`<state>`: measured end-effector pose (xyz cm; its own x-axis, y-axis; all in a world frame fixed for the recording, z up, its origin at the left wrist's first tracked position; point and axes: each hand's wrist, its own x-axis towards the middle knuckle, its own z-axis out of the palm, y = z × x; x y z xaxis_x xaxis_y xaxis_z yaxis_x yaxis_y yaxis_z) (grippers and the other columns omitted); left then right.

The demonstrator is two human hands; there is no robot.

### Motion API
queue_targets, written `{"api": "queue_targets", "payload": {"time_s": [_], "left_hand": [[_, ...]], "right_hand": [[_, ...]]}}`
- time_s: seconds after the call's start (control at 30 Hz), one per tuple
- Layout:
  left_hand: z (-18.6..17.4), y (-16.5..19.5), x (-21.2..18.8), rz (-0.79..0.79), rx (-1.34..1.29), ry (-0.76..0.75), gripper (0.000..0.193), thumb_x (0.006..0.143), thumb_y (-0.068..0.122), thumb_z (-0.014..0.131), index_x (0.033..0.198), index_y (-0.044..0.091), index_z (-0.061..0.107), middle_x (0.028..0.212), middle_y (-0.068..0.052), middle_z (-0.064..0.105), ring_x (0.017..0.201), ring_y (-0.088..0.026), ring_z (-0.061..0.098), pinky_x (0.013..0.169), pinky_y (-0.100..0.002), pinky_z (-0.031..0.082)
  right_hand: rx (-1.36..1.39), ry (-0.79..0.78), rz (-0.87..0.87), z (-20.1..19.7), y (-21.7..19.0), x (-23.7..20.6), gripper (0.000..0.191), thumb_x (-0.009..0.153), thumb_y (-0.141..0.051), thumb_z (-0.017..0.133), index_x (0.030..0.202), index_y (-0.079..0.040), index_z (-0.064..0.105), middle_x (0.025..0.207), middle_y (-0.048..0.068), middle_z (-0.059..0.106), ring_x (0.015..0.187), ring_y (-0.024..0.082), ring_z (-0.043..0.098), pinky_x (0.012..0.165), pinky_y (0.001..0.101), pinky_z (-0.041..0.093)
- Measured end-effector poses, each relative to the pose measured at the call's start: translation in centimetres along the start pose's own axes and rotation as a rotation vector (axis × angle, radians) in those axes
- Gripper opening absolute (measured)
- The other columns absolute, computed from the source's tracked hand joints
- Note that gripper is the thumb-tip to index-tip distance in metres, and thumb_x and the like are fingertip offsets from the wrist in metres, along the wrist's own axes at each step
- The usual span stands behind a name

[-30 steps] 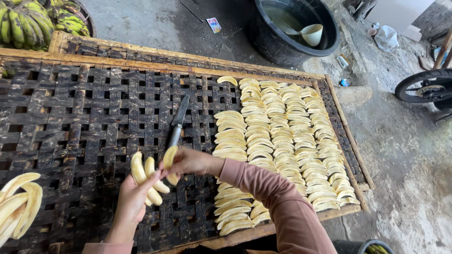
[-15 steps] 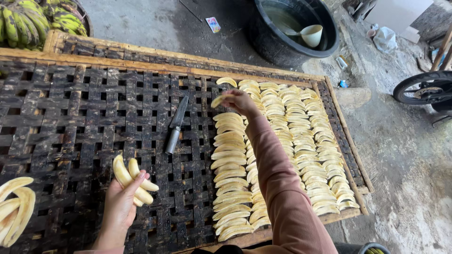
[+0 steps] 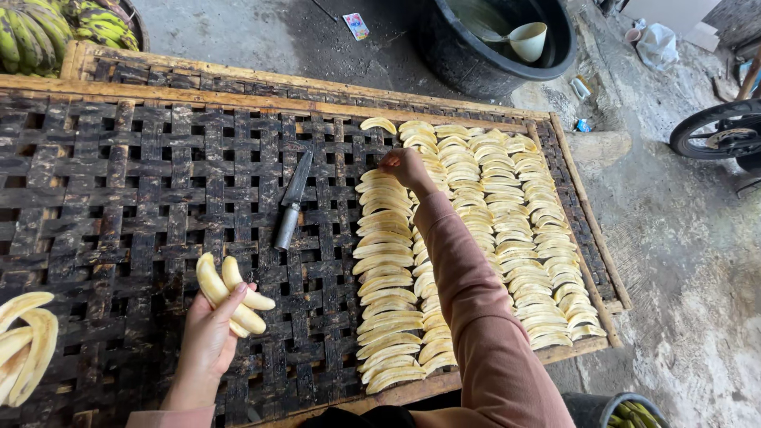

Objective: The person sits on the ground beside a woven bamboo drying tray and arranges peeled banana halves into neat rows, taking bananas one at a time from a pile on the tray and placing them into the pattern. Near the end, the person picks up a knife and whole unpeeled bananas from a basket.

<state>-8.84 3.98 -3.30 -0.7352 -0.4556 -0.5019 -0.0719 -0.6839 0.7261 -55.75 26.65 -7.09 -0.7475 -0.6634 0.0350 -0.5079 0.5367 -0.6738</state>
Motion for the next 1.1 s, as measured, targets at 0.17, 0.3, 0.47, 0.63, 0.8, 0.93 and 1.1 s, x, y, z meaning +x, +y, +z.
{"api": "queue_targets", "payload": {"time_s": [0.17,0.3,0.47,0.63,0.8,0.93,1.1], "left_hand": [[-0.1,-1.8,0.5,0.031,-0.035,-0.058,0.032,0.097,0.011,0.063,0.128,0.002,0.059,0.116,-0.013,0.069,0.113,-0.021,0.067,0.097,-0.037,0.054],[0.2,-3.2,0.3,0.033,-0.066,-0.022,0.032,0.1,0.01,0.062,0.131,0.001,0.057,0.122,-0.01,0.066,0.113,-0.021,0.063,0.094,-0.038,0.052],[0.7,-0.9,-1.1,0.004,-0.068,-0.008,0.031,0.101,0.011,0.057,0.13,0.0,0.053,0.124,-0.017,0.066,0.118,-0.027,0.065,0.1,-0.045,0.054],[2.4,1.2,-2.2,-0.009,-0.022,-0.112,0.035,0.098,0.009,0.054,0.131,-0.001,0.052,0.127,-0.019,0.066,0.124,-0.03,0.064,0.108,-0.049,0.053],[2.5,1.3,-2.4,0.008,0.03,-0.074,0.035,0.098,0.009,0.055,0.131,-0.001,0.052,0.126,-0.019,0.066,0.122,-0.029,0.065,0.107,-0.048,0.054],[2.3,0.7,-2.0,-0.002,0.062,-0.071,0.037,0.098,0.01,0.055,0.133,-0.002,0.05,0.126,-0.019,0.064,0.123,-0.03,0.064,0.108,-0.049,0.053],[2.4,0.8,-2.0,-0.071,-0.129,-0.12,0.048,0.102,0.02,0.047,0.146,0.0,0.047,0.131,-0.019,0.062,0.13,-0.03,0.058,0.108,-0.051,0.051]], "right_hand": [[0.71,-0.388,-0.387,4.8,-15.1,-7.9,0.052,0.095,-0.008,0.076,0.139,-0.006,0.048,0.119,0.011,0.067,0.104,0.022,0.072,0.092,0.0357,0.064],[0.275,-0.632,-0.369,10.6,-25.7,-19.4,0.097,0.076,-0.006,0.084,0.154,-0.009,0.026,0.128,0.019,0.054,0.113,0.032,0.061,0.09,0.0388,0.059],[0.459,-0.582,-0.328,12.7,-26.6,-18.5,0.09,0.08,0.009,0.066,0.158,-0.005,0.023,0.117,0.015,0.054,0.109,0.028,0.059,0.099,0.0369,0.053],[1.133,-0.767,0.192,11.0,-19.2,-12.1,0.049,0.096,0.001,0.059,0.142,-0.003,0.044,0.107,0.009,0.063,0.091,0.02,0.064,0.077,0.0331,0.057],[0.852,-0.647,-0.03,4.4,-9.8,-2.7,0.048,0.091,-0.006,0.063,0.135,-0.003,0.044,0.125,0.004,0.061,0.097,0.018,0.071,0.064,0.029,0.06],[0.226,-0.368,0.102,0.3,-3.6,1.8,0.047,0.103,-0.019,0.06,0.146,-0.008,0.042,0.123,0.014,0.07,0.095,0.017,0.073,0.07,0.0324,0.063],[-0.199,-0.152,-0.14,-0.4,0.6,2.4,0.022,0.095,-0.016,0.072,0.116,-0.01,0.075,0.102,0.011,0.078,0.088,0.021,0.073,0.079,0.0368,0.057]]}}
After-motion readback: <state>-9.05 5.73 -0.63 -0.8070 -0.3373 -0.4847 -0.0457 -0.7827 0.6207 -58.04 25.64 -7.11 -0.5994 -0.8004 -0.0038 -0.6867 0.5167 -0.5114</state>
